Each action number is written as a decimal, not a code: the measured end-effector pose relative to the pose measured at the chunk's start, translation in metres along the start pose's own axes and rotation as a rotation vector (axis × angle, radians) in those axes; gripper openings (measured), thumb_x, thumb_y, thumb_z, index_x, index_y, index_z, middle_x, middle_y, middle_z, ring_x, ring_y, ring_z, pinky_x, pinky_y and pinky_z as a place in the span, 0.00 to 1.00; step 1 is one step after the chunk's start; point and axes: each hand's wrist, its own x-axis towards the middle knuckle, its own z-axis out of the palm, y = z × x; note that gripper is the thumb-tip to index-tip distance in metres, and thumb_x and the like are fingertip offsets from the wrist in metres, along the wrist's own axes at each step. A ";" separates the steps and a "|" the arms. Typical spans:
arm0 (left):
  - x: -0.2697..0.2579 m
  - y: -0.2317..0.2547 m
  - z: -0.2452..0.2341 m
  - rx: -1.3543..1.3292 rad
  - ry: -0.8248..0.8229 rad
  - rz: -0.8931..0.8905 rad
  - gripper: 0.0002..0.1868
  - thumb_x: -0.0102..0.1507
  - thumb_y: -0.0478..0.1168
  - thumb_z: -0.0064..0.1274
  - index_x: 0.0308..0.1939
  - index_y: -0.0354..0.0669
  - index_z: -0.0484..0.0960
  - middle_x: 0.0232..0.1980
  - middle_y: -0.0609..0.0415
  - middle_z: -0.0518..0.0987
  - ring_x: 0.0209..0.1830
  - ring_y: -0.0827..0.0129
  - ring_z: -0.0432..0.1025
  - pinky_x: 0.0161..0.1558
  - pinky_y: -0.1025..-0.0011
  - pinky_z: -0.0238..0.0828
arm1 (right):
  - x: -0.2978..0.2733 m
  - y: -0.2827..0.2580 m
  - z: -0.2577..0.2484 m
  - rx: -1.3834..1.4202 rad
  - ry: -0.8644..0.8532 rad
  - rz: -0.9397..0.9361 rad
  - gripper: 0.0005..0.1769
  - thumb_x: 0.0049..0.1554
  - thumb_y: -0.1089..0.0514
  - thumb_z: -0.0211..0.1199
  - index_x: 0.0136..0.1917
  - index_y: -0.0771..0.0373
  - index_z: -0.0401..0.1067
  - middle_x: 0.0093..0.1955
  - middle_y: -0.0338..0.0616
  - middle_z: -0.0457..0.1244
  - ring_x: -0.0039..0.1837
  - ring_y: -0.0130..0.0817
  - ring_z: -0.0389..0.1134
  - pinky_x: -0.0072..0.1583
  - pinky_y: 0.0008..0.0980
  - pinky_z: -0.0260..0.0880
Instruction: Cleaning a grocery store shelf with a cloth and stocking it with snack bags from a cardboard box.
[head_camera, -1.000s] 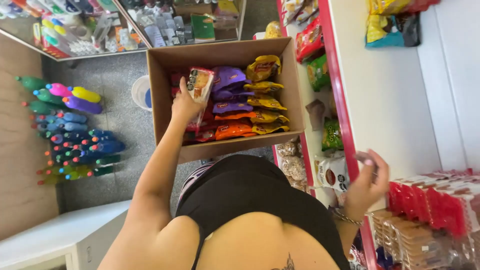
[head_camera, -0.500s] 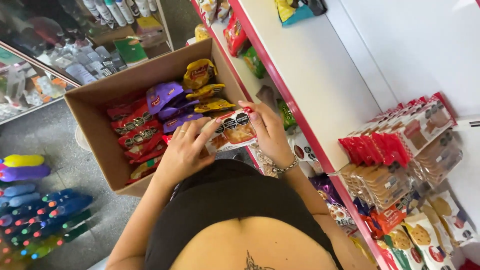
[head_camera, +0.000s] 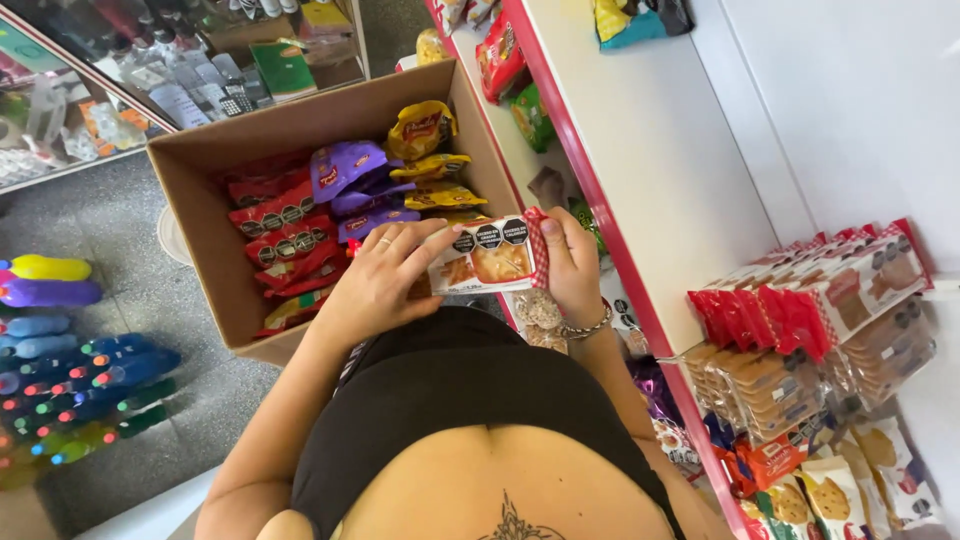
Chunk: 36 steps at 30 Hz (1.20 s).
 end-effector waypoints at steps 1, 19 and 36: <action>-0.003 -0.001 0.000 0.001 0.000 -0.007 0.51 0.45 0.47 0.72 0.73 0.49 0.72 0.65 0.47 0.74 0.61 0.53 0.73 0.63 0.56 0.65 | -0.002 -0.004 0.000 0.002 -0.006 0.002 0.20 0.70 0.49 0.48 0.38 0.55 0.67 0.27 0.34 0.55 0.34 0.28 0.58 0.42 0.28 0.62; -0.005 0.006 0.018 -0.945 0.644 -0.915 0.21 0.75 0.49 0.41 0.53 0.42 0.87 0.45 0.48 0.85 0.47 0.67 0.78 0.54 0.64 0.76 | -0.016 0.009 0.010 0.254 0.388 0.053 0.18 0.69 0.57 0.51 0.36 0.57 0.66 0.34 0.36 0.57 0.41 0.25 0.59 0.53 0.26 0.60; 0.002 0.022 0.016 -1.149 0.693 -1.137 0.18 0.73 0.44 0.45 0.43 0.39 0.88 0.31 0.55 0.83 0.29 0.77 0.76 0.36 0.80 0.75 | -0.038 0.089 -0.007 0.039 0.492 -0.118 0.27 0.73 0.52 0.46 0.31 0.58 0.65 0.25 0.36 0.53 0.31 0.26 0.53 0.44 0.25 0.57</action>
